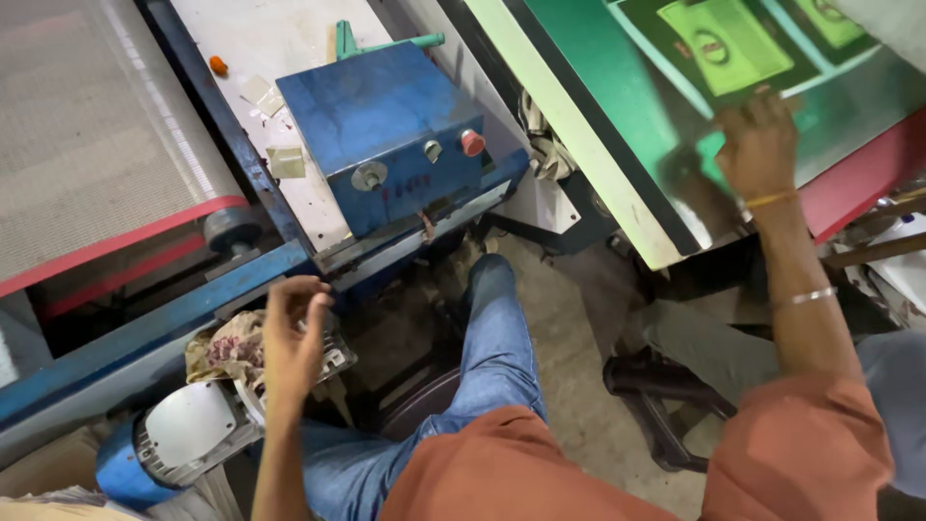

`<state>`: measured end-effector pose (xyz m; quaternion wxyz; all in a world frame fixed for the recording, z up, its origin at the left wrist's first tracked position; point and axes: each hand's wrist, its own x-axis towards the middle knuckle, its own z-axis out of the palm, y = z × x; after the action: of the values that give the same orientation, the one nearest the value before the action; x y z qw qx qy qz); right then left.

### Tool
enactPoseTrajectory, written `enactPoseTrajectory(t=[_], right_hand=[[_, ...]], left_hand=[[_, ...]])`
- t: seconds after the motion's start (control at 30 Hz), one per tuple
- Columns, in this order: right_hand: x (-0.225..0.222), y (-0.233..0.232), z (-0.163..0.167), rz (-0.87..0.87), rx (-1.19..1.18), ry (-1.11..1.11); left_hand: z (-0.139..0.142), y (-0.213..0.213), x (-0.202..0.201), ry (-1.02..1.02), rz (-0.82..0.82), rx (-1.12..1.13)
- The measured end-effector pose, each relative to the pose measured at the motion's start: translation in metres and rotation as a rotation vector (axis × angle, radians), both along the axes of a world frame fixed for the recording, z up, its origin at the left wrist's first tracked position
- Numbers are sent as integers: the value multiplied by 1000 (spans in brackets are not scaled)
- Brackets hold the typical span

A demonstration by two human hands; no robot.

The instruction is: The person feeds printed sheets into a laminating machine, retrieves them from the output side, and stacks them. The person repeats this process for multiple sheets, occasionally adjusting the machine controls.

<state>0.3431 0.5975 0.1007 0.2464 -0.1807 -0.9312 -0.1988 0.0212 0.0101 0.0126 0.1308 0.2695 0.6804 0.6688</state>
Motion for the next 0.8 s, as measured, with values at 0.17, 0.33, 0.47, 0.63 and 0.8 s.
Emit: enactPoseTrajectory(t=[0.17,0.33,0.47,0.63,0.8], right_hand=[[-22,-69,13,7,-39,-22],[-41,-173,21,181,-23,23],[-71,-279,-3,412,-215,101],[-141,-396,-39,659,-683,231],[-169,-458,-74,599,-1351,322]], left_hand=[[3,25,20,-48,-87,0],[13,49,52,-130,-254,5],[9,74,88,-269,-521,187],[-14,74,108,-285,-206,170],[-26,-1,71,-562,49,396]])
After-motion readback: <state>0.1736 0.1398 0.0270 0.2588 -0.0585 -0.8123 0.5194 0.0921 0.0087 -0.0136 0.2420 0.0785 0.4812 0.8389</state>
